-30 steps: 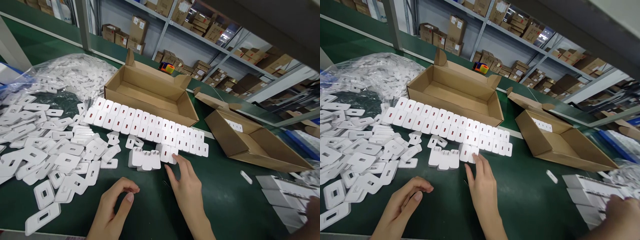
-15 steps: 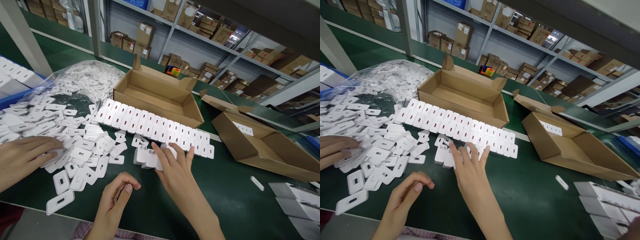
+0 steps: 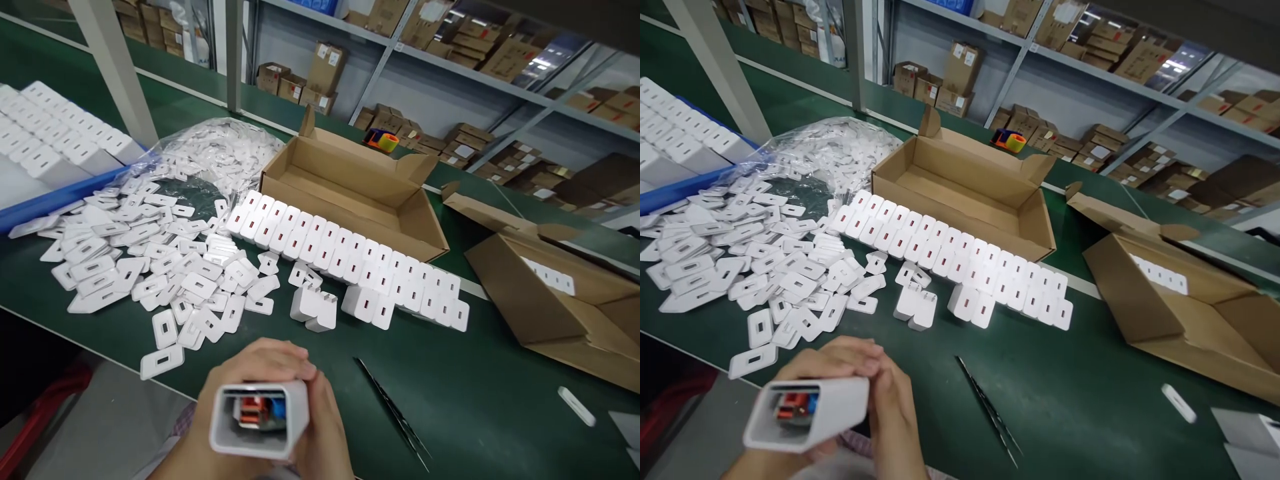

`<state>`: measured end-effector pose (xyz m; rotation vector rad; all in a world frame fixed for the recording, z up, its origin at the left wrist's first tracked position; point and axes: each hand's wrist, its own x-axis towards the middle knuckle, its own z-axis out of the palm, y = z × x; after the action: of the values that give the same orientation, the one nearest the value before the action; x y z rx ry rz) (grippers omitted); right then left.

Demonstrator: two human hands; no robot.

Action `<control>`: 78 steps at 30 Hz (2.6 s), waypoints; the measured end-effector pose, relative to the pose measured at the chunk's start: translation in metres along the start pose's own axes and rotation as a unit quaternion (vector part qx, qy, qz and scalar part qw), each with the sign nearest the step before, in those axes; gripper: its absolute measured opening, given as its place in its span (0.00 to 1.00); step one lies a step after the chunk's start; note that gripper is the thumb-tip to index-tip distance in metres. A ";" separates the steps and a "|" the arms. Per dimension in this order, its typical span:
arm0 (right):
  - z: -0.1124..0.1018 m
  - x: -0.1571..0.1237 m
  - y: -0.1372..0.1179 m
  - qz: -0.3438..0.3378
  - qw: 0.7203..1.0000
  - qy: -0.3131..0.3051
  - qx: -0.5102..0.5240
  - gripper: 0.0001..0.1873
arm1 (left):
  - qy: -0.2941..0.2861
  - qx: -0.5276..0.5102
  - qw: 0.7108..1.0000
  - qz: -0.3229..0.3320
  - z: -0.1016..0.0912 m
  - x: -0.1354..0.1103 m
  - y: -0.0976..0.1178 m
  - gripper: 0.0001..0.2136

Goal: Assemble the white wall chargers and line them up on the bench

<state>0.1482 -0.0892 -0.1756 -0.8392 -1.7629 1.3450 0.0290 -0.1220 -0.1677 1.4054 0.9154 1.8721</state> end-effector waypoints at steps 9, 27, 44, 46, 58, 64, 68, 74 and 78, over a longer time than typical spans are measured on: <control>0.040 0.040 0.025 -0.218 0.871 -0.114 -0.424 0.25 | 0.230 0.224 0.943 -0.089 -0.039 -0.004 0.023 0.09; -0.022 0.005 -0.028 -0.044 0.987 0.151 -0.012 0.03 | -0.119 0.035 0.935 -0.333 -0.006 -0.016 0.025 0.17; -0.063 -0.066 -0.039 -0.130 0.957 0.196 -0.170 0.17 | -0.221 -0.002 0.900 -0.377 0.037 -0.022 0.027 0.14; -0.063 -0.069 -0.038 -0.134 0.961 0.182 -0.163 0.18 | -0.219 0.006 0.903 -0.370 0.039 -0.023 0.028 0.13; -0.061 -0.074 -0.038 -0.155 0.963 0.171 -0.140 0.17 | -0.218 -0.018 0.906 -0.363 0.040 -0.026 0.032 0.14; -0.069 -0.071 -0.040 -0.198 0.959 0.076 -0.187 0.08 | -0.215 0.016 0.911 -0.352 0.032 -0.033 0.028 0.15; -0.066 -0.076 -0.038 -0.198 0.946 0.049 -0.252 0.16 | -0.175 0.034 0.930 -0.321 0.033 -0.040 0.023 0.19; -0.052 -0.080 -0.028 -0.237 0.909 0.044 -0.339 0.22 | -0.146 0.074 0.969 -0.185 0.037 -0.039 0.025 0.12; -0.047 -0.079 -0.029 -0.280 0.882 0.109 -0.362 0.18 | -0.131 0.112 0.983 -0.067 0.037 -0.036 0.027 0.08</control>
<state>0.2272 -0.1401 -0.1538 -0.7215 -2.1136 0.1820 0.0718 -0.1606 -0.1580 1.6354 1.0811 1.4779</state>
